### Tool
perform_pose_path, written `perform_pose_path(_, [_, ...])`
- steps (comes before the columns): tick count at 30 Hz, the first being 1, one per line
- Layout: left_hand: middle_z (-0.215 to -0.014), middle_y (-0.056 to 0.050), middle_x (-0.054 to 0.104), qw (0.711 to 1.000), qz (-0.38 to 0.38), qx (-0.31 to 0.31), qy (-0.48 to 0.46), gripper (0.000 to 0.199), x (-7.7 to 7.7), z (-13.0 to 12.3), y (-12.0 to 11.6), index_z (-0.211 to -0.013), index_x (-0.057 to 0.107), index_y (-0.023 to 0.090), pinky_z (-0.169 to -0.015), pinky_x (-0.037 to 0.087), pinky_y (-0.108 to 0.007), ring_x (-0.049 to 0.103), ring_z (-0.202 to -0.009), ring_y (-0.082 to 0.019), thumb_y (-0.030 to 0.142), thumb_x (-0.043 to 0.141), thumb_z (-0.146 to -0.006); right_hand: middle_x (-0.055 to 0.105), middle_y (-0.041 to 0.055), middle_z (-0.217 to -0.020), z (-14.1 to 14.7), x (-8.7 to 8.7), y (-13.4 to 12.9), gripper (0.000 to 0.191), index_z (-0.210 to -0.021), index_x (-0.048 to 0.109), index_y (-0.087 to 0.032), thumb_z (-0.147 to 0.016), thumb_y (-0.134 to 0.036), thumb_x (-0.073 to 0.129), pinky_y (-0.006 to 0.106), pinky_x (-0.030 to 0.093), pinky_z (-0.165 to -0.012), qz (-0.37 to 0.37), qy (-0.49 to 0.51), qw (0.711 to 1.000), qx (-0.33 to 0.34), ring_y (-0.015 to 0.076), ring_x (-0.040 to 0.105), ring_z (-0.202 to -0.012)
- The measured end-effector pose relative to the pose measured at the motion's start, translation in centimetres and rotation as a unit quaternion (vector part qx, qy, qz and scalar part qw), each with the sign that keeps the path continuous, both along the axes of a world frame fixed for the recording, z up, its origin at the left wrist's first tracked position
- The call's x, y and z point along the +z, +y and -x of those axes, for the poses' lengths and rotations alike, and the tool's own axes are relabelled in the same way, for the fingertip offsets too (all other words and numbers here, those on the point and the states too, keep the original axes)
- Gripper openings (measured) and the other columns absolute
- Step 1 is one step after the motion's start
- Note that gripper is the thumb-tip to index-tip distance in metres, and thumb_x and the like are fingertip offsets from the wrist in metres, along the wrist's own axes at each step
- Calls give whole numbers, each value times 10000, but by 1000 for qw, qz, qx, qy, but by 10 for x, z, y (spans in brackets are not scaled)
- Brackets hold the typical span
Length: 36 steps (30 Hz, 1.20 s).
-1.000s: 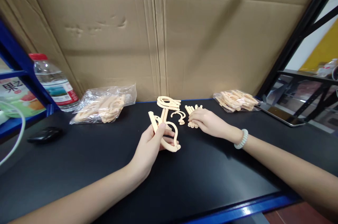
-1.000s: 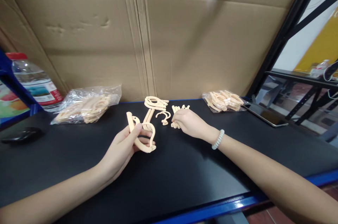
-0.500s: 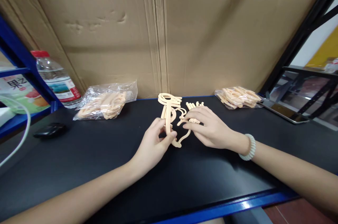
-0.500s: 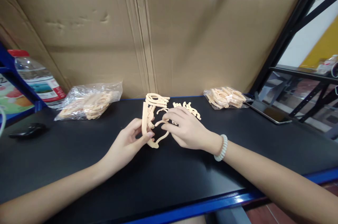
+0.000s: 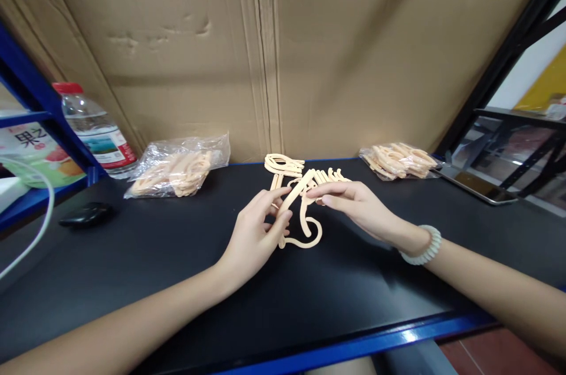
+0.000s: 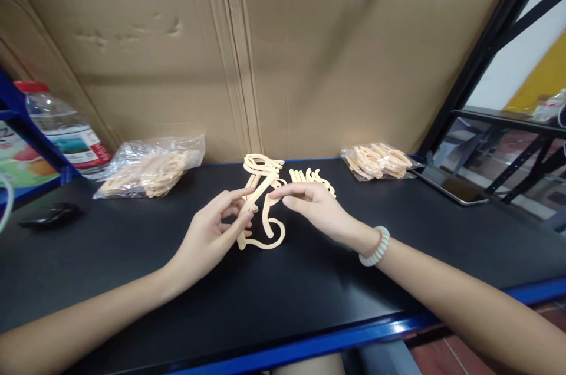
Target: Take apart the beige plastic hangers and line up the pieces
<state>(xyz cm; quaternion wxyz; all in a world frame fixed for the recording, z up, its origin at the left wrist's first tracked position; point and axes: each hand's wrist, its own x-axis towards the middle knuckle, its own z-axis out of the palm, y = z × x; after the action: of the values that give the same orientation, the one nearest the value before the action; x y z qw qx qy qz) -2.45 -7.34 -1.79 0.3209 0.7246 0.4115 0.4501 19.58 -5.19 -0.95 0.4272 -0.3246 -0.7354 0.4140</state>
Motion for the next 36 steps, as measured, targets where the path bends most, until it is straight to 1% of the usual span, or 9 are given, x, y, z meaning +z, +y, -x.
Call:
perform_pose_path(6, [-888,-37,568,1000,-11,28,8,356,-4,2,2,-1216,589,252,-540,519,-233,594,-748,-188,298,575,-863,678,57,-953,6,-3,-3,207,-938,618,-174,-828,-341,671,366,517,-863,65,106,992,-23,182,669,-906])
perform_pose_path(8, [-895,-38,567,999,-14,29,14,339,-5,2,2,-1208,584,245,-551,504,-237,583,-725,-181,300,555,-875,659,25,-847,8,-3,-3,225,-941,567,-184,-825,-344,674,311,522,-738,80,118,989,-41,155,670,-785])
perform_pose_path(11, [-918,-37,568,997,-44,32,51,319,-5,1,3,-1208,568,231,-591,486,-247,562,-703,-168,281,514,-898,608,-22,-734,9,-4,-3,292,-1019,519,-189,-825,-345,672,245,448,-558,114,127,984,-61,96,578,-571])
perform_pose_path(15, [-933,-37,580,983,-121,49,128,281,-4,1,4,-1184,555,208,-679,458,-266,559,-724,-164,216,470,-916,589,-20,-689,11,-2,-7,274,-1025,527,-147,-865,-356,606,232,395,-488,192,96,977,6,58,460,-458])
perform_pose_path(19, [-1031,-63,593,960,-173,40,218,257,-4,1,4,-1156,564,211,-660,438,-264,592,-790,-176,205,421,-942,582,-30,-611,15,-1,-14,228,-1036,527,-150,-914,-341,505,206,334,-416,234,34,969,74,57,418,-395])
perform_pose_path(24, [-964,-62,646,905,-252,43,340,285,-4,3,3,-1175,577,223,-540,402,-230,634,-717,-176,237,378,-972,554,-53,-543,14,2,-21,216,-985,531,-149,-942,-337,434,185,347,-394,226,-23,969,94,41,366,-343])
perform_pose_path(30, [-753,-34,631,789,-327,6,520,284,6,3,0,-1028,577,160,-397,354,-232,575,-486,-176,52,381,-852,551,-53,-489,16,4,-29,230,-869,543,-150,-944,-327,415,148,277,-333,172,-127,973,81,41,384,-314])
perform_pose_path(33, [-748,-34,626,763,-335,-3,552,252,10,1,-3,-941,540,150,-391,385,-231,589,-489,-173,13,364,-822,533,-61,-467,18,3,-31,203,-815,535,-163,-926,-307,445,153,271,-328,153,-145,976,50,48,392,-311])
perform_pose_path(36, [-750,-38,627,758,-331,3,562,234,12,0,-5,-921,515,147,-398,418,-239,606,-501,-176,5,359,-819,520,-68,-454,20,3,-33,175,-754,507,-178,-908,-250,465,165,290,-354,85,-169,982,10,51,407,-318])
